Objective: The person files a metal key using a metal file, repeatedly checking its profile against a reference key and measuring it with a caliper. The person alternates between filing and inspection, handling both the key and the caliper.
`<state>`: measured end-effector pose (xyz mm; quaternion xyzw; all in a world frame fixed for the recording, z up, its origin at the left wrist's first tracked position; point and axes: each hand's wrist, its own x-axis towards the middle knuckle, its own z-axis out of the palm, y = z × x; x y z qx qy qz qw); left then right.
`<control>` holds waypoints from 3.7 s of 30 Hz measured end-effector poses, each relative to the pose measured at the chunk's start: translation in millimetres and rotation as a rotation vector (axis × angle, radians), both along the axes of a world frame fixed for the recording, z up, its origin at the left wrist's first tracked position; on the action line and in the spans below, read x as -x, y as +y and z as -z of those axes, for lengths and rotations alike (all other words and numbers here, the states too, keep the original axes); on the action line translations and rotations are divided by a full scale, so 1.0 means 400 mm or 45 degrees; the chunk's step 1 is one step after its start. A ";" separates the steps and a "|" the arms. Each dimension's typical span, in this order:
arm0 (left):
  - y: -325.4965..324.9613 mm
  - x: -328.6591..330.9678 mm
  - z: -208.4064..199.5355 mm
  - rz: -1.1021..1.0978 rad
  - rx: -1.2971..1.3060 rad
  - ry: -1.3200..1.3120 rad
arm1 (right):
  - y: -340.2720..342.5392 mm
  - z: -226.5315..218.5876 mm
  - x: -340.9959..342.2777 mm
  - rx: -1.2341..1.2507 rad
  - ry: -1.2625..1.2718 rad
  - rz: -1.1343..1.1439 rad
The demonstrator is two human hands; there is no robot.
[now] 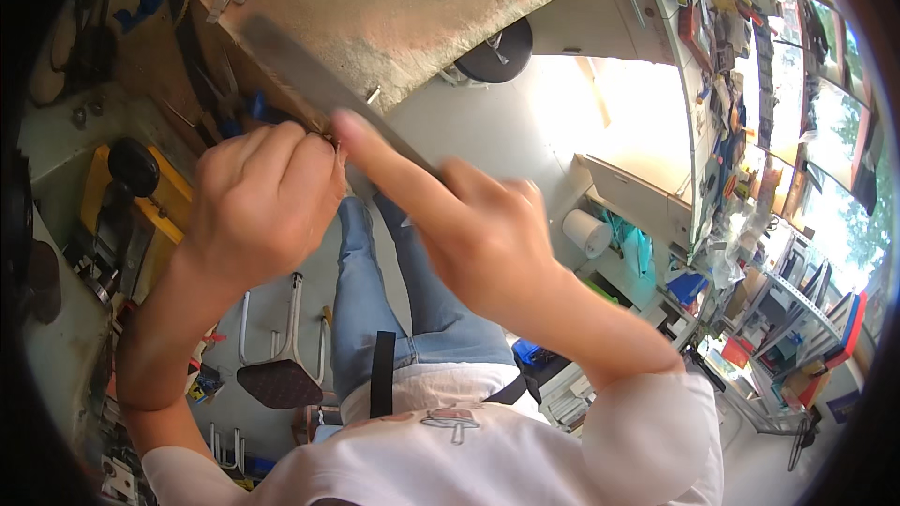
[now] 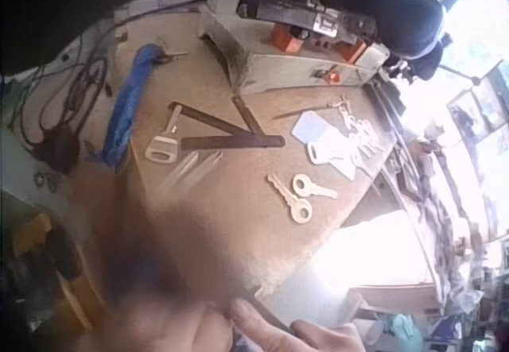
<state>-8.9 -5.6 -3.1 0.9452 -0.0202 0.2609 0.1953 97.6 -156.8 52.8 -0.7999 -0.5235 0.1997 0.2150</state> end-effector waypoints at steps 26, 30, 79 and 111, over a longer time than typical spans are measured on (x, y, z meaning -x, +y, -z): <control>-0.011 0.017 -0.018 -0.049 -0.050 0.124 | -0.200 -0.036 0.014 -0.002 0.093 0.297; -0.013 0.019 -0.029 -0.057 0.050 0.191 | -0.120 -0.037 0.013 0.023 0.119 0.163; -0.015 0.043 -0.038 -0.079 0.002 0.093 | -0.032 -0.020 0.003 0.067 0.128 -0.002; -0.421 -0.208 -0.555 -0.167 1.637 0.118 | -0.282 -0.374 -0.264 -1.035 1.464 0.373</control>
